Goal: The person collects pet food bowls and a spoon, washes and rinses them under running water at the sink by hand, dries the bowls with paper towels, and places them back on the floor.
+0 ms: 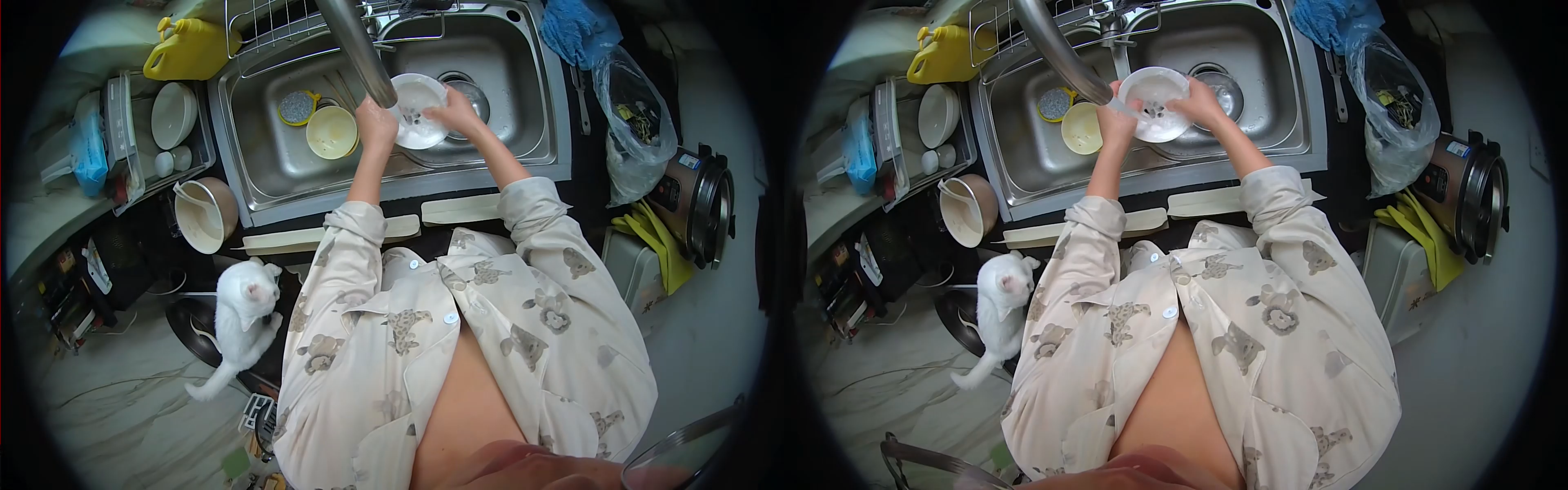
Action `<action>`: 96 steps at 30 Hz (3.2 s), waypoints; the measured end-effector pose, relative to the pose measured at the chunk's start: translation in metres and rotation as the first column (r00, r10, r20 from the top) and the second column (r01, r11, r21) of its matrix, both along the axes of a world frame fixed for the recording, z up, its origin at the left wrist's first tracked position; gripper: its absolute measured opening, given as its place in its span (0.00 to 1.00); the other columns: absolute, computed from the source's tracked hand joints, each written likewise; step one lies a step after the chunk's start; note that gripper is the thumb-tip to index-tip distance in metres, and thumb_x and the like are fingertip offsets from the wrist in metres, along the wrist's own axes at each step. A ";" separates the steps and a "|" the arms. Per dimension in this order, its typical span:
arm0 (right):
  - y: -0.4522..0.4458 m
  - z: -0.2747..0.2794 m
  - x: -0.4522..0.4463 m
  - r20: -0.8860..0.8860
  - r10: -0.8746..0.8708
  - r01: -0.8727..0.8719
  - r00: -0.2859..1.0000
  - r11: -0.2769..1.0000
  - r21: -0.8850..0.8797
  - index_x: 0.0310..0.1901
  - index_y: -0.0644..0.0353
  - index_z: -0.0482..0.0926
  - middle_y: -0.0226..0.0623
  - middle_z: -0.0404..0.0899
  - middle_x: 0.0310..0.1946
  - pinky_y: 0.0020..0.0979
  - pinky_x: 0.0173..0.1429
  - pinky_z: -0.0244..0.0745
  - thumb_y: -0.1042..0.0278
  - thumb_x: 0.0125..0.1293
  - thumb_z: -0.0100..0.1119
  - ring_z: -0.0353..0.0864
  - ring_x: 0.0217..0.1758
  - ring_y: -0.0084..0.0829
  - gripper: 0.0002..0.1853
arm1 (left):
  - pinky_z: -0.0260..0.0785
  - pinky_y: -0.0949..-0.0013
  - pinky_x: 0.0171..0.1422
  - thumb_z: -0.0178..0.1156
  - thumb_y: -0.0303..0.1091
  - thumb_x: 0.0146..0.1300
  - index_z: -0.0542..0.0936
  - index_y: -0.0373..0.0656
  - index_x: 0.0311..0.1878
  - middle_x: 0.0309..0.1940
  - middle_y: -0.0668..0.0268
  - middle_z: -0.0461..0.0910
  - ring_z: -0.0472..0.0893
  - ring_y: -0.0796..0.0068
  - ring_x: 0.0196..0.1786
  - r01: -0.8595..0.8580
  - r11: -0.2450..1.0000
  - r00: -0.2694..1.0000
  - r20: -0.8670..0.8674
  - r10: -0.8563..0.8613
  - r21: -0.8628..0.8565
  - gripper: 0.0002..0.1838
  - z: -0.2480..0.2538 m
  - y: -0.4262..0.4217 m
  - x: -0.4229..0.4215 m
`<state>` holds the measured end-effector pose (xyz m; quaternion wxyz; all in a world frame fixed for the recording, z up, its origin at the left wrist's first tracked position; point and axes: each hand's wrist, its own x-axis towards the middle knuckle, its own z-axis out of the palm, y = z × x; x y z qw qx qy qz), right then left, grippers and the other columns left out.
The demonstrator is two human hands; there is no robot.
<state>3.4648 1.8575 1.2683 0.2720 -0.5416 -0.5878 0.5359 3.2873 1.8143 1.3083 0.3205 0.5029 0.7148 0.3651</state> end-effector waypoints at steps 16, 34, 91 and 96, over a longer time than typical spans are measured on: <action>0.001 0.034 0.003 0.177 -0.092 0.091 0.980 0.996 0.013 0.40 0.59 0.79 0.46 0.82 0.34 0.36 0.47 0.74 0.60 0.46 0.61 0.82 0.40 0.41 0.19 | 0.70 0.67 0.52 0.63 0.23 0.35 0.68 0.37 0.54 0.43 0.58 0.77 0.78 0.66 0.47 0.072 0.991 0.995 0.082 -0.063 -0.109 0.35 -0.008 0.001 0.006; 0.013 0.049 -0.007 0.476 0.041 -0.085 0.878 0.994 0.070 0.51 0.63 0.71 0.50 0.81 0.36 0.42 0.45 0.74 0.43 0.42 0.69 0.81 0.40 0.46 0.39 | 0.70 0.70 0.48 0.59 0.27 0.54 0.72 0.39 0.54 0.43 0.62 0.79 0.79 0.70 0.45 -0.064 0.996 0.976 0.202 0.075 -0.062 0.22 -0.020 0.000 -0.005; 0.024 0.066 -0.004 0.231 0.587 -0.575 0.776 0.808 -0.126 0.69 0.53 0.46 0.56 0.66 0.58 0.39 0.56 0.69 0.73 0.49 0.63 0.72 0.58 0.46 0.47 | 0.67 0.70 0.46 0.52 0.45 0.67 0.79 0.33 0.45 0.36 0.62 0.80 0.75 0.77 0.40 -0.153 0.942 0.891 0.370 0.262 -0.298 0.21 0.030 -0.006 -0.004; 0.025 0.057 0.008 -0.051 0.622 -0.617 0.781 0.758 -0.211 0.70 0.52 0.44 0.49 0.65 0.61 0.35 0.56 0.68 0.72 0.49 0.63 0.72 0.55 0.40 0.49 | 0.67 0.69 0.46 0.52 0.44 0.67 0.79 0.33 0.45 0.36 0.61 0.80 0.76 0.75 0.40 -0.107 0.960 0.889 0.407 0.208 -0.258 0.20 0.029 -0.003 -0.012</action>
